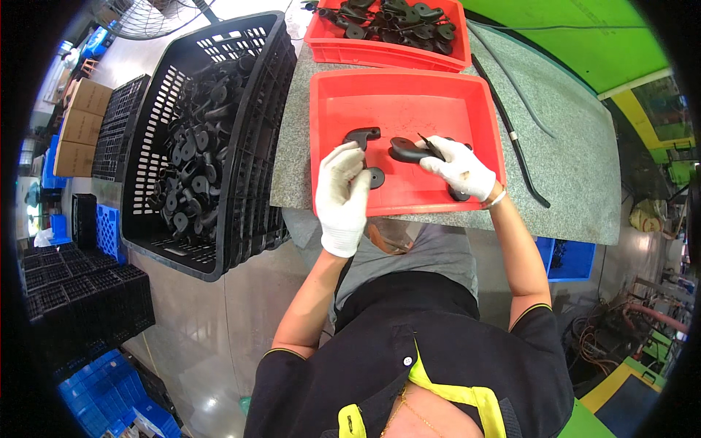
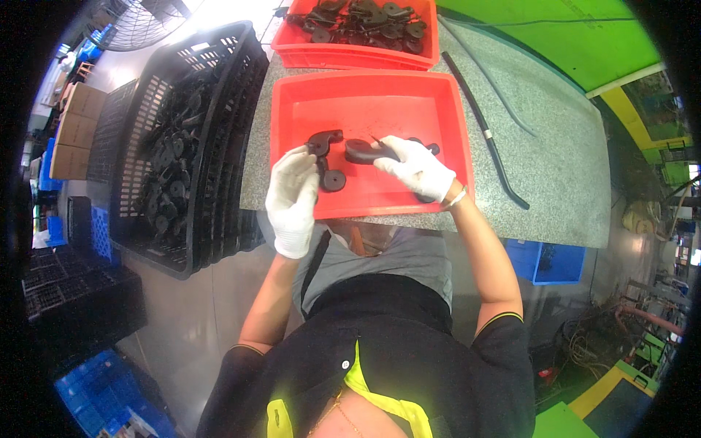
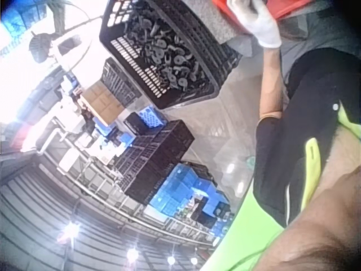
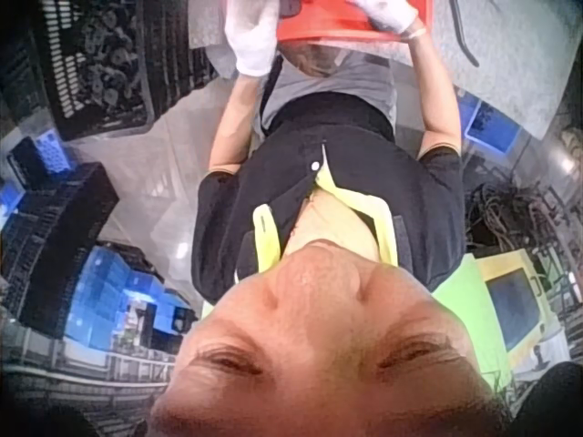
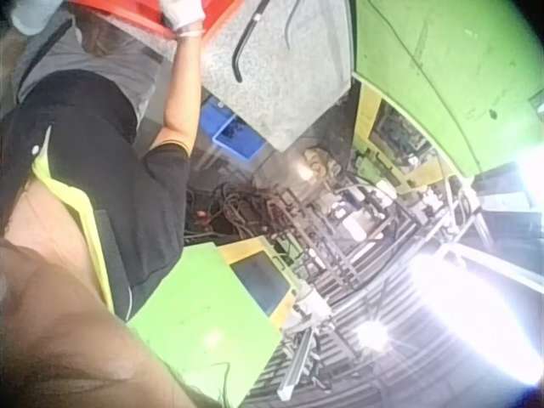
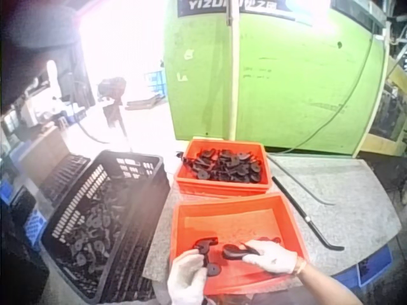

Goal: The person sorts black plastic molded parts by hand, taking them from a large black crate and placing them into red and green trays.

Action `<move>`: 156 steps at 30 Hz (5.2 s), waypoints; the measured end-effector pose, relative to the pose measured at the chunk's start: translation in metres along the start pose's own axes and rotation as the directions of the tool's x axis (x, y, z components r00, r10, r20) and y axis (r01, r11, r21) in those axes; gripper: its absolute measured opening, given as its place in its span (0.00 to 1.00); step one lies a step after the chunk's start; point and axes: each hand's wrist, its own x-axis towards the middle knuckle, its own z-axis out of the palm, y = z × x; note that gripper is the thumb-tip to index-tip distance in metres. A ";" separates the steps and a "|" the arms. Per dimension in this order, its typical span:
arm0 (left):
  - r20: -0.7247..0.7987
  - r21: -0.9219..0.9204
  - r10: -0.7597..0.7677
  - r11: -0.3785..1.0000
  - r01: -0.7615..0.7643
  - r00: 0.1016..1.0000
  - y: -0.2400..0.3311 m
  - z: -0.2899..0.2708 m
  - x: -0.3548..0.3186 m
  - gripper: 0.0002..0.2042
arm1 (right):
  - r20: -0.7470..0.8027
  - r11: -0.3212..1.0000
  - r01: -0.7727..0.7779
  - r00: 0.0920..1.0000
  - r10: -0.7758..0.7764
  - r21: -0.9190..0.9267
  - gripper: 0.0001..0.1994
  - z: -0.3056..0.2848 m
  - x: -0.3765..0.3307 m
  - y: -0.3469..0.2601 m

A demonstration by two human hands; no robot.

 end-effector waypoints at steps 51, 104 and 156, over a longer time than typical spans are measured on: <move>0.187 -0.443 -0.353 0.803 0.399 0.917 0.001 0.019 0.006 0.15 | -0.402 0.835 0.225 0.794 -0.456 -0.503 0.17 0.032 -0.022 -0.063; -0.415 0.223 0.136 0.974 -0.044 0.900 0.026 -0.105 0.089 0.14 | -0.299 0.969 0.002 0.951 -0.078 -0.247 0.17 0.030 0.069 -0.006; 0.020 -0.308 -0.330 0.896 0.320 0.944 -0.004 0.006 0.006 0.13 | -0.380 0.897 0.160 0.864 -0.329 -0.412 0.14 0.056 -0.009 -0.071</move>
